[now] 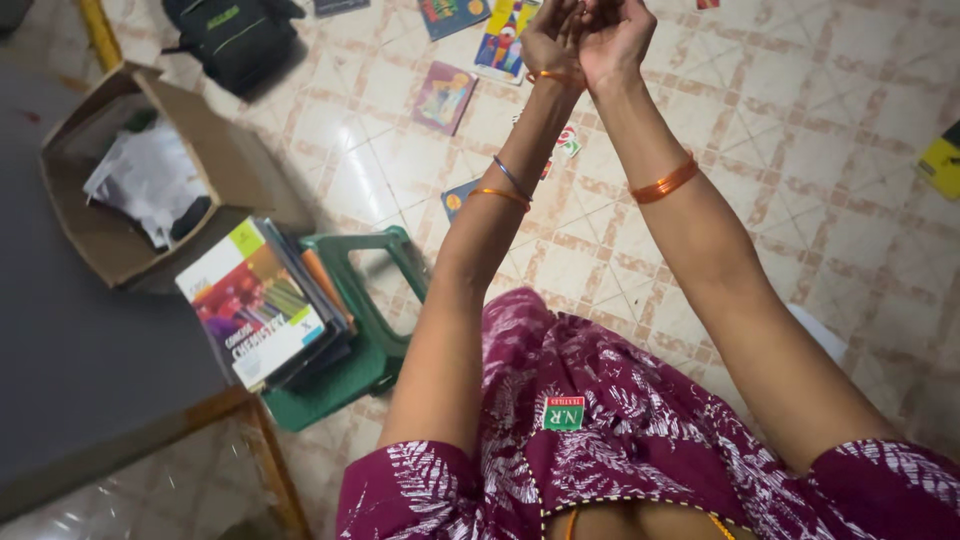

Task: The person picks up playing cards, Uno cards, books, and small toy items from the floor and a bed, placing them into a red plastic basket and onto a stool to organize the room.

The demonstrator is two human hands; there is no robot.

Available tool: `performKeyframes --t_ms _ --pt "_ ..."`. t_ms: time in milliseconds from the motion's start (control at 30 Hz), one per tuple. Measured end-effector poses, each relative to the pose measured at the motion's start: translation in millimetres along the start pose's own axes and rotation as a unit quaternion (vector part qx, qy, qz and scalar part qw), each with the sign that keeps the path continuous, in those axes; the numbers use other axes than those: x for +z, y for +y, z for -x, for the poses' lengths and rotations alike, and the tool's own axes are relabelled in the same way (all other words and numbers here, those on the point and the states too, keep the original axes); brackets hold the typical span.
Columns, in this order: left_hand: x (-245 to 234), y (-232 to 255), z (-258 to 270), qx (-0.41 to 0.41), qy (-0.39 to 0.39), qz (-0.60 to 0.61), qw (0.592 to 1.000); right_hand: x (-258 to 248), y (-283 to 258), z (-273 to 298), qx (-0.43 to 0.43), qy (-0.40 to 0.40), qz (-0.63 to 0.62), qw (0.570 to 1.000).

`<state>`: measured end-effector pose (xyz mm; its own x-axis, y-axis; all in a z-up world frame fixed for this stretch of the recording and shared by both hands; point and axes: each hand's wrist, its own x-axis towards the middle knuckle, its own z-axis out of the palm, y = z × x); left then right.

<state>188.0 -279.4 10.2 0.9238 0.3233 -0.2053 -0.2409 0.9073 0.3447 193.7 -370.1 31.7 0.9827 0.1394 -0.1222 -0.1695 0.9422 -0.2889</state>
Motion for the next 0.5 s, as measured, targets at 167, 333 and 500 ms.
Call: performKeyframes --t_ms 167,333,500 --pt "8 -54 -16 -0.051 0.04 -0.021 0.998 -26 -43 -15 -0.028 -0.041 0.002 0.999" --pt "28 -94 -39 -0.096 0.033 -0.006 0.995 -49 -79 -46 -0.046 0.027 -0.012 0.998" --pt "49 -122 -71 -0.121 0.064 -0.058 0.989 -68 -102 -101 -0.046 0.126 -0.032 0.99"
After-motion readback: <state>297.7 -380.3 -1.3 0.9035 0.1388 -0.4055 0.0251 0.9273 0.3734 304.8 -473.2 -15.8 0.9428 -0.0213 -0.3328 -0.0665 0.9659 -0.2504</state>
